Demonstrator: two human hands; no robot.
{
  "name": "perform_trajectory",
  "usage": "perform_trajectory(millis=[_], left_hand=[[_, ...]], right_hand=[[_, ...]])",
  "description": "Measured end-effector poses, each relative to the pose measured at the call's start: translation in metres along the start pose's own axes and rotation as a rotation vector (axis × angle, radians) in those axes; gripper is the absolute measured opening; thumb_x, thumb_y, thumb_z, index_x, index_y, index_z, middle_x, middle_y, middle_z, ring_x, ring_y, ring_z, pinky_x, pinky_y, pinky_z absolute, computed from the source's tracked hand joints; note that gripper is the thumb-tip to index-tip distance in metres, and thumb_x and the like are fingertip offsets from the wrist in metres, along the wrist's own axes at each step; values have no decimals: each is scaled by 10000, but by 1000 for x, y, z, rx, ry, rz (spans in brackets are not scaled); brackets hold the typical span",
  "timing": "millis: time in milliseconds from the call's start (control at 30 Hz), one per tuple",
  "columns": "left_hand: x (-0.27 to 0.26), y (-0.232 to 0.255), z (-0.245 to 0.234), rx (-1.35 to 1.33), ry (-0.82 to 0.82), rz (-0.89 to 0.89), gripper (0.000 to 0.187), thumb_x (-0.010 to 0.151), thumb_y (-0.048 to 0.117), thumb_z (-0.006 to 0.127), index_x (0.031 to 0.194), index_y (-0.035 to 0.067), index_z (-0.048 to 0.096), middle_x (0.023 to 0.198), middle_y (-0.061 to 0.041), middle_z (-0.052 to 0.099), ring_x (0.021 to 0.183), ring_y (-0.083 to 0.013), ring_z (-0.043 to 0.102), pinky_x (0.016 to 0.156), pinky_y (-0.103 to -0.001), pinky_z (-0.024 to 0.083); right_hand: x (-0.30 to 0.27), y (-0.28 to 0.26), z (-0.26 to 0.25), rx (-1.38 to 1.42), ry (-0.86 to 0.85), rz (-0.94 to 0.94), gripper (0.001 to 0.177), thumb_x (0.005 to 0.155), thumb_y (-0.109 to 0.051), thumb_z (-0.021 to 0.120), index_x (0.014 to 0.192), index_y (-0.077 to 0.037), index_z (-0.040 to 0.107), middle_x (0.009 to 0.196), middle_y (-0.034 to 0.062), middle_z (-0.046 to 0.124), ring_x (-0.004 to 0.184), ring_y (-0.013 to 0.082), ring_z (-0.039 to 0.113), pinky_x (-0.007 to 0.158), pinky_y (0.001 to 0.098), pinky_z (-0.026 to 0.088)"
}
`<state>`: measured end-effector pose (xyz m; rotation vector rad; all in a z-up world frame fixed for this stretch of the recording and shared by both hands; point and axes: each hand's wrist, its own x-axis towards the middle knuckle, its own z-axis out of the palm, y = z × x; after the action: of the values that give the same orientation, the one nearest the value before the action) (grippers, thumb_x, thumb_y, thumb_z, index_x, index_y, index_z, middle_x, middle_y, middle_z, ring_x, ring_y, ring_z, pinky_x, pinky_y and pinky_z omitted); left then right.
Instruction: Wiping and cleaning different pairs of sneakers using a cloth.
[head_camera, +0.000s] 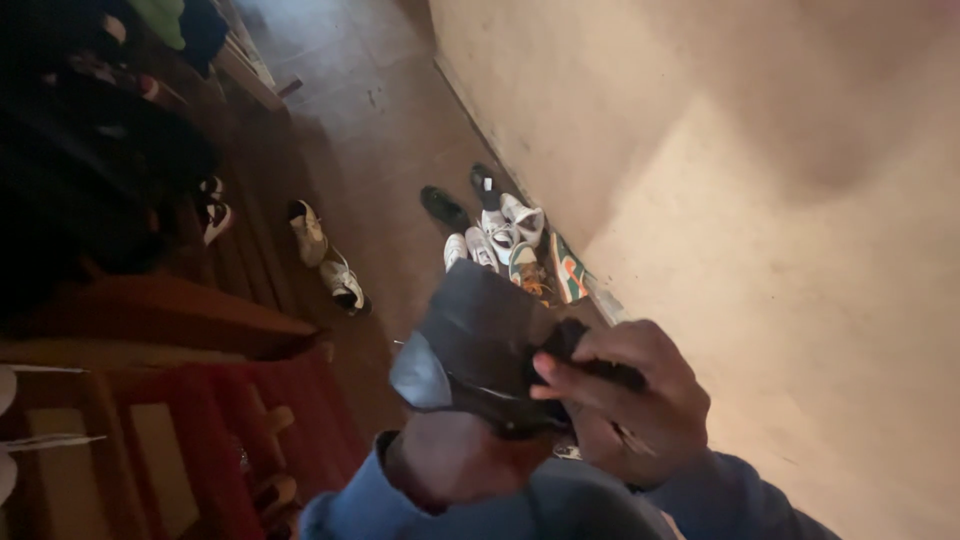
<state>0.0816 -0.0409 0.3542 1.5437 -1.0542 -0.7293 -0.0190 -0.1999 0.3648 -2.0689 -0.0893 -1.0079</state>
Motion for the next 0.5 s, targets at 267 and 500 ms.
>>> perform_trajectory(millis=[267,500], left_hand=[[7,47,-13,110,59,203,463,778,115,764,1221,73,637,1195,-109,687,1135,-282,695,888,-382,586],[6,27,-2,-116,-5,157,485,820,124,701,1283,56,577,1237,-120,646,1176,-285,669,927,-389,570]], right_hand=[[63,-31,-5,1,-121,32,235,875,84,779,1060,-60,772,995,71,623,854,141,694,724,251,619],[101,-32,3,24,-326,135,176,777,-42,848,940,-84,797,894,47,643,793,161,670,679,295,550]])
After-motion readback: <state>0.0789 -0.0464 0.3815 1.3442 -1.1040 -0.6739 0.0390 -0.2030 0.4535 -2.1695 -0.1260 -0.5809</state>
